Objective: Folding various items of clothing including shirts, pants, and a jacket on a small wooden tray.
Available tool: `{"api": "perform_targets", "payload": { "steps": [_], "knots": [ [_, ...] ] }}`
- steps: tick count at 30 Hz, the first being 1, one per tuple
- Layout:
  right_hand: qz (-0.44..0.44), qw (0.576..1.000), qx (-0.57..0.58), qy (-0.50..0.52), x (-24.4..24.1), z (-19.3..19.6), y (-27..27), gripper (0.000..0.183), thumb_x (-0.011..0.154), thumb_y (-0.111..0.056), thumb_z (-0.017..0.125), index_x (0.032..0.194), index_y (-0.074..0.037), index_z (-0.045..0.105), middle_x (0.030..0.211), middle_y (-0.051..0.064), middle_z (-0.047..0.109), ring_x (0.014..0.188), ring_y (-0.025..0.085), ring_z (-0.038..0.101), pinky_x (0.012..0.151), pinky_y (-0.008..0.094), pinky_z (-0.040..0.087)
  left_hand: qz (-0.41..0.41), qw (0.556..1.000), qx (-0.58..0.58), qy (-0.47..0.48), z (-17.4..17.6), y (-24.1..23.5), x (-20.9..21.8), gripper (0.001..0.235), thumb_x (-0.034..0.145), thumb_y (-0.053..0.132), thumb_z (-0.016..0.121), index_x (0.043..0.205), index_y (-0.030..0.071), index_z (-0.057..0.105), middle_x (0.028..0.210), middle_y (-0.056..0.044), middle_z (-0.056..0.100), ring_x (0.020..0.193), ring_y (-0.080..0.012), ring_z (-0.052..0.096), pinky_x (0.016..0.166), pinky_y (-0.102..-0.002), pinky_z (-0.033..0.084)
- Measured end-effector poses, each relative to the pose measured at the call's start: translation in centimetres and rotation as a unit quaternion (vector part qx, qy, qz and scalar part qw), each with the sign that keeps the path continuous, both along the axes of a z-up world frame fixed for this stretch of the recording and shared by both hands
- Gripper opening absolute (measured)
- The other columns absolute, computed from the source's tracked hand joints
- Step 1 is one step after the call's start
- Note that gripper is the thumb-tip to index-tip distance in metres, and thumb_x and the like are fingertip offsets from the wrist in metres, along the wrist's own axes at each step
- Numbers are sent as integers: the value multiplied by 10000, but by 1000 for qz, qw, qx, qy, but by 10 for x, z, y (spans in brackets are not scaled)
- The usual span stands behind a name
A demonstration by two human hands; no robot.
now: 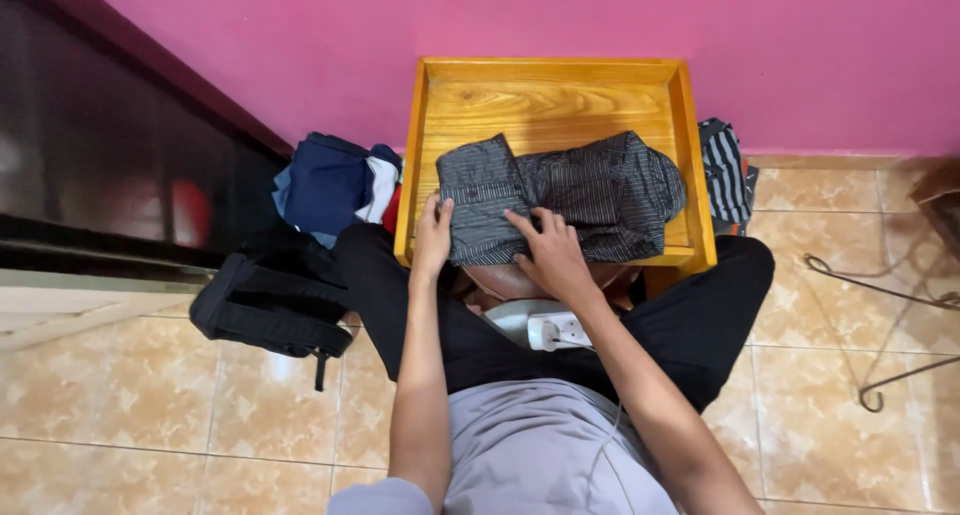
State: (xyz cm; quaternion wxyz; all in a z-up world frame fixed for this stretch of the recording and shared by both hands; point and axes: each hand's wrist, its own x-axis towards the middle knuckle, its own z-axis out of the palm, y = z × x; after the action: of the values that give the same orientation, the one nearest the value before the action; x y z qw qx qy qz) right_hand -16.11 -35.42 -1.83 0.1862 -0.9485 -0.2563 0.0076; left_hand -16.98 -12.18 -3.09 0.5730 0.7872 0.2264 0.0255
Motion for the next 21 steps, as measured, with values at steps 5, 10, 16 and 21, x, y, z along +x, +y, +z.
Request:
{"api": "perform_targets", "payload": {
  "steps": [5,10,16,21],
  "knots": [
    [18,993,-48,-110,16,-25,16,457,926,-150,666,1339,-332,594,1153,37,525,976,229,615,824,369,460,14,998,32,59,-17,4,-1,403,1089,461,464,1252,110,578,1215,-236,689,1247,-420,606,1059,-542,458],
    [15,999,-16,-46,0,4,21,448,904,-207,669,1339,-315,650,1124,40,547,1038,266,594,865,419,462,4,996,31,80,3,1,-1,494,1091,516,406,1258,83,576,1252,-271,668,1272,-452,584,1070,-557,446],
    [39,989,-75,118,-14,-8,-7,802,835,-391,785,1550,-334,428,1377,130,429,1284,387,462,949,505,479,-6,991,72,116,12,-14,2,488,1061,529,474,1298,112,562,1296,-258,663,1279,-429,596,1078,-551,464],
    [10,982,18,186,-27,27,-29,952,769,-327,851,1595,-306,380,1568,226,306,1436,478,351,1052,579,444,-3,990,96,106,64,-46,13,433,1056,473,501,1316,127,495,1322,-271,641,1282,-440,592,1076,-569,461]
  ]
}}
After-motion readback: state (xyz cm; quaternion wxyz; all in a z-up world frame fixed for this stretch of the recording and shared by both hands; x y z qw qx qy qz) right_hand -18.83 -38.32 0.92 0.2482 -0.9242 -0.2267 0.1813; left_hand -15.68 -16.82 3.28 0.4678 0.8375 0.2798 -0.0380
